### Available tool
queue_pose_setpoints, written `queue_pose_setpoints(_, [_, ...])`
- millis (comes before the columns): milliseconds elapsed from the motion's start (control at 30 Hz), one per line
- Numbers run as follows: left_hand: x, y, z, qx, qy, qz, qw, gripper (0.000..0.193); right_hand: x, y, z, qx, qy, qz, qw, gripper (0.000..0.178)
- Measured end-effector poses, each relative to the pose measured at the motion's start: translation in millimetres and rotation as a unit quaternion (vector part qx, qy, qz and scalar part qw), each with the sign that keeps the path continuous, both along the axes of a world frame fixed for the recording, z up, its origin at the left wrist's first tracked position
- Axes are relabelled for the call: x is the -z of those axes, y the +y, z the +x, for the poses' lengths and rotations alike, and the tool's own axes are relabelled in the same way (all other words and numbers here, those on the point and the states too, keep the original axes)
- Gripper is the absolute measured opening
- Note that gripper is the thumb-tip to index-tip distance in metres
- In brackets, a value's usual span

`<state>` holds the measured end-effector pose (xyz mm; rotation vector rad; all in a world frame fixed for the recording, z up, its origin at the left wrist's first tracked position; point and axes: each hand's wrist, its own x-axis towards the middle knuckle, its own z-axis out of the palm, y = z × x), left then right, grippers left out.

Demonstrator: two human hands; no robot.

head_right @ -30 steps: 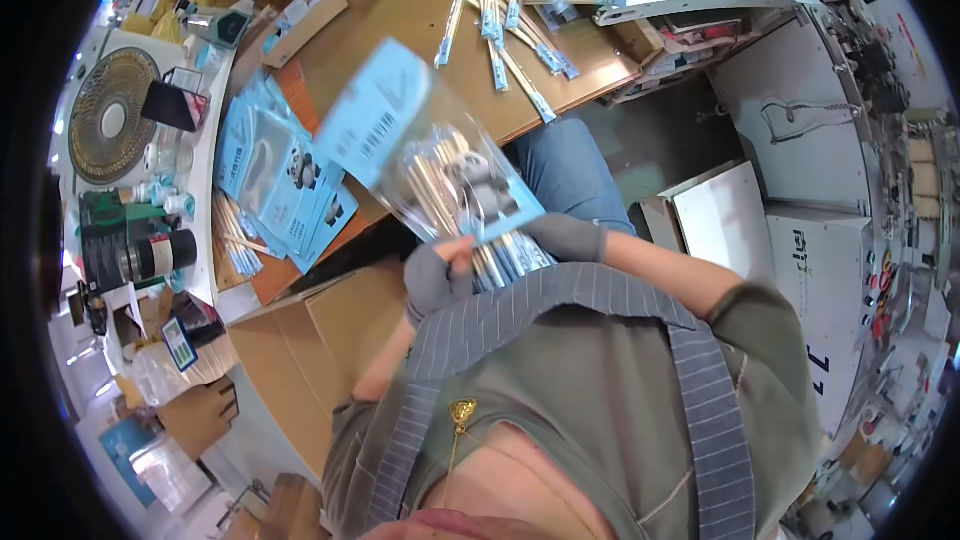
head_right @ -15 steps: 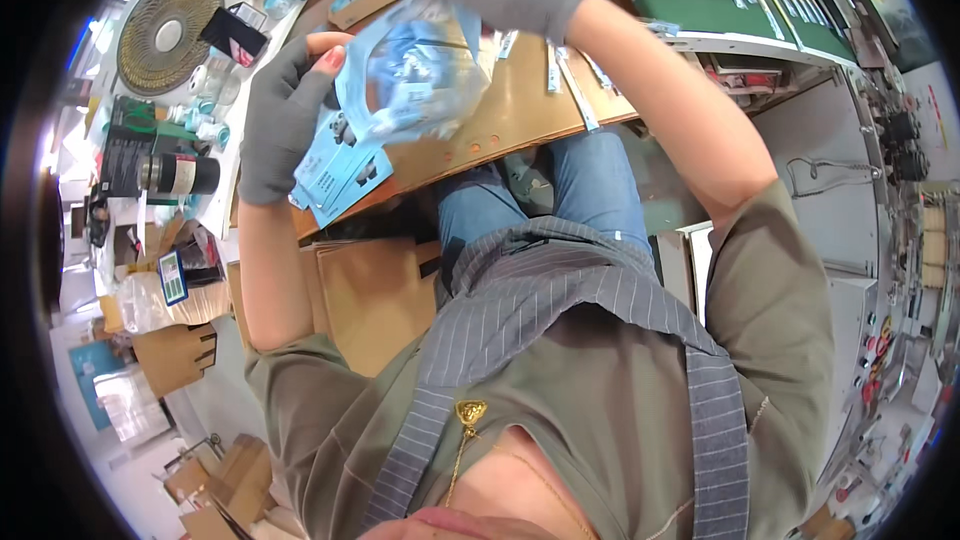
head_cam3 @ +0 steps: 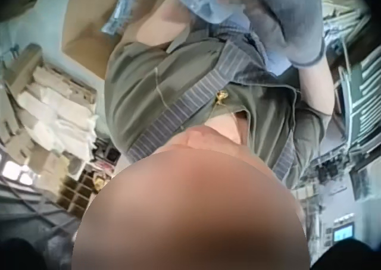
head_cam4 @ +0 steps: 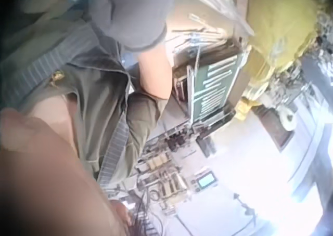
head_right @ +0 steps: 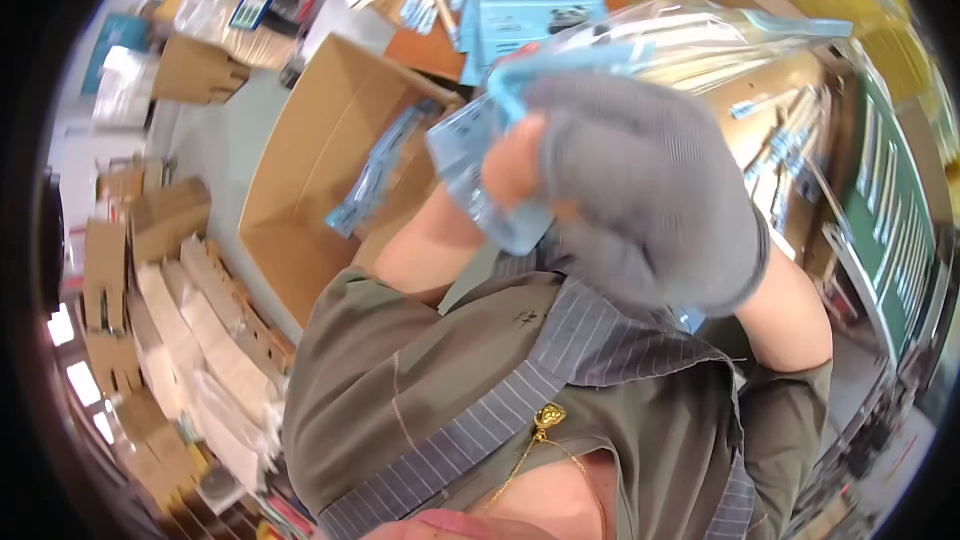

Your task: The person is manually counting and bundling small sticks, then placing them into plastic bags at a factory workstation.

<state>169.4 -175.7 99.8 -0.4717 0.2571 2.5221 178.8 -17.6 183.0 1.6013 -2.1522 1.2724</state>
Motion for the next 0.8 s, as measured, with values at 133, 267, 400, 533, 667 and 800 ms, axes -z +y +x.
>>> queue_pose_setpoints(133, [13, -65, 40, -0.073, 0.222, -0.006, 0.972, 0.053, -2, -30, 1, -0.143, -0.034, -0.01, 0.989, 0.025])
queue_pose_setpoints(267, [37, -209, 107, -0.167, 0.105, -0.228, 0.953, 0.043, 5, -13, -10, -0.056, -0.149, 0.039, 0.987, 0.053])
queue_pose_setpoints(400, [73, -271, 149, -0.239, -0.019, -0.354, 0.904, 0.037, 29, 3, -13, 0.086, -0.247, 0.014, 0.965, 0.052])
queue_pose_setpoints(533, [146, -331, 185, -0.241, -0.063, -0.342, 0.906, 0.04, 49, 21, -6, 0.178, -0.244, 0.04, 0.953, 0.049])
queue_pose_setpoints(667, [260, -426, 241, -0.189, -0.164, -0.389, 0.887, 0.036, 47, 34, 4, 0.251, -0.262, 0.043, 0.931, 0.047])
queue_pose_setpoints(800, [205, -397, 226, 0.182, -0.043, -0.825, 0.533, 0.033, 61, 33, -7, 0.197, -0.241, 0.059, 0.949, 0.044])
